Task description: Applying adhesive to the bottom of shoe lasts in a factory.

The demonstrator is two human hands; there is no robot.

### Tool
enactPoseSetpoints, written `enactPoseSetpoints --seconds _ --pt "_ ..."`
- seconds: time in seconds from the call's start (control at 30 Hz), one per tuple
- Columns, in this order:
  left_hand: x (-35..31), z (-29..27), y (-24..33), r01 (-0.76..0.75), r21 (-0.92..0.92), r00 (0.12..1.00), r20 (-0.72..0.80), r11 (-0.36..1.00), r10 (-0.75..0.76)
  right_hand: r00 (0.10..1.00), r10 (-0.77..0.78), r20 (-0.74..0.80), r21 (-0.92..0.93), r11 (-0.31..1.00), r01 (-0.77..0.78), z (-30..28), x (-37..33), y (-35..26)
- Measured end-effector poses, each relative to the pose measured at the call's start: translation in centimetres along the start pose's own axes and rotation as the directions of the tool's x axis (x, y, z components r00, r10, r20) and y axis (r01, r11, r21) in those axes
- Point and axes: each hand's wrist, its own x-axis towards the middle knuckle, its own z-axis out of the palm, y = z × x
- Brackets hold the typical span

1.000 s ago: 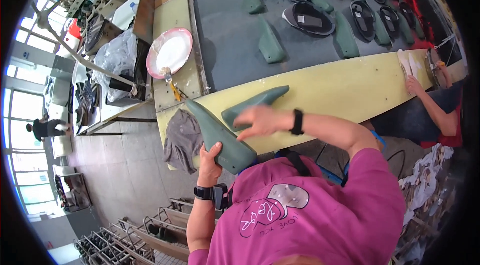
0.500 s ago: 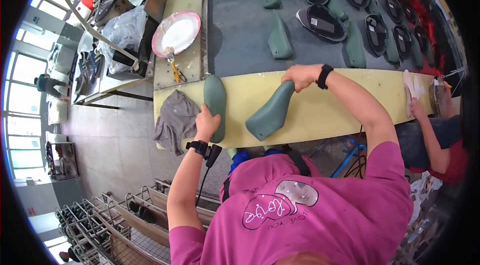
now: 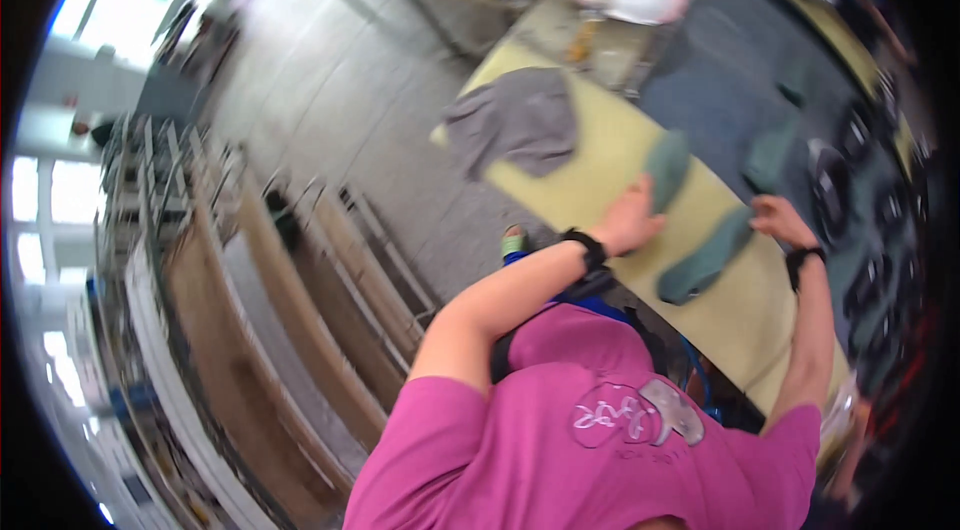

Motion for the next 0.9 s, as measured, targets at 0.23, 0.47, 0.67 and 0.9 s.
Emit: enactPoseSetpoints --seconds 0.23,0.47,0.67,0.9 --pt "-4.7 -8.4 -6.7 -0.316 -0.137 0.779 -0.603 0.939 0.174 0.996 -0.061 -0.059 0.133 0.989 0.068 2.0 -0.1 -15.6" --pt "-14.5 -24.4 -29.2 0.029 -0.325 0.435 -0.847 0.945 -0.305 0.777 -0.499 0.383 -0.084 0.819 0.567 15.3 11.2 -41.1" --pt "-25.8 -31.7 -49.4 -0.184 -0.815 0.125 -0.574 0.55 -0.809 0.41 -0.629 0.66 0.03 0.567 0.823 39.9 26.2 -57.4" --pt "-35.6 -37.4 -68.4 -0.102 -0.868 -0.461 -0.392 0.486 -0.796 0.251 -0.59 0.767 0.269 0.652 0.709 65.4 31.5 -56.5"
